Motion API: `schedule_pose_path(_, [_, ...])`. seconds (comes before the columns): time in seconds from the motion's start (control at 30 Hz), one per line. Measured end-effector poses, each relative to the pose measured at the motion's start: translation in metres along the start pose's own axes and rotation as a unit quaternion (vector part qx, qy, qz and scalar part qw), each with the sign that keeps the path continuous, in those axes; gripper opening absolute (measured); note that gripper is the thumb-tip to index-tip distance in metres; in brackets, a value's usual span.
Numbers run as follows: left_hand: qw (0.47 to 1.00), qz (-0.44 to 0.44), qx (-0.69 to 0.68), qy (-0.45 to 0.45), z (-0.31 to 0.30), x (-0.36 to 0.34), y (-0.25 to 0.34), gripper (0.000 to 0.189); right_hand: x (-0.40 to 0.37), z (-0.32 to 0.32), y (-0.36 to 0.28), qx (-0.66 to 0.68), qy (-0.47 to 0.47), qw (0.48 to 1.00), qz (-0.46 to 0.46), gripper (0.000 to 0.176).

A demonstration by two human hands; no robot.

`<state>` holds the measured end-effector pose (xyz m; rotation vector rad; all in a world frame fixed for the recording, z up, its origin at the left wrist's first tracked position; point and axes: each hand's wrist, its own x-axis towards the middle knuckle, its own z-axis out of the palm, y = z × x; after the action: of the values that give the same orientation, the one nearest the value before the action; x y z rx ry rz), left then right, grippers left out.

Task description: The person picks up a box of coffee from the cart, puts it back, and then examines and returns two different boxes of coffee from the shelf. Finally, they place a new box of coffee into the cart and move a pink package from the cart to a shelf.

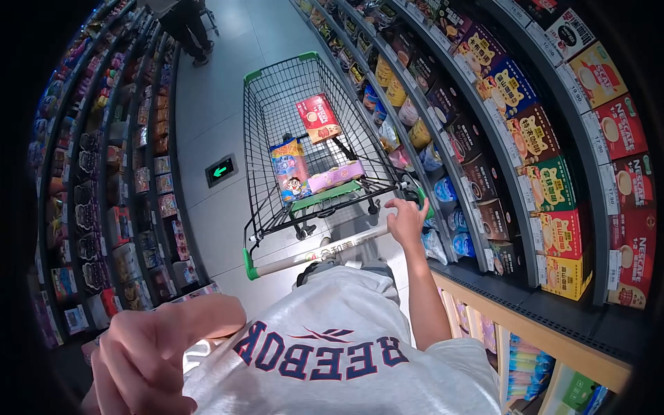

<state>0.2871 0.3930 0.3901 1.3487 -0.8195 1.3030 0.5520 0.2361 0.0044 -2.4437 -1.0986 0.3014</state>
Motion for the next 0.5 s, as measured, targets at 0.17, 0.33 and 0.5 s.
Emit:
schedule_pose_path(0.17, [0.997,-0.004,-0.071,-0.027,-0.031,-0.014,-0.008,0.035,-0.003,-0.003,-0.006,-0.005,-0.026,1.0,0.001,0.018])
schedule_pose_path(0.33, [0.954,-0.275,-0.102,-0.054,-0.106,-0.082,-0.034,0.008,-0.017,-0.006,-0.02,0.011,-0.03,0.999,0.012,0.017])
schedule_pose_path(0.5, [0.714,-0.644,0.26,0.084,-0.173,-0.295,-0.152,0.036,-0.04,-0.005,-0.033,0.032,-0.03,0.998,0.04,0.015])
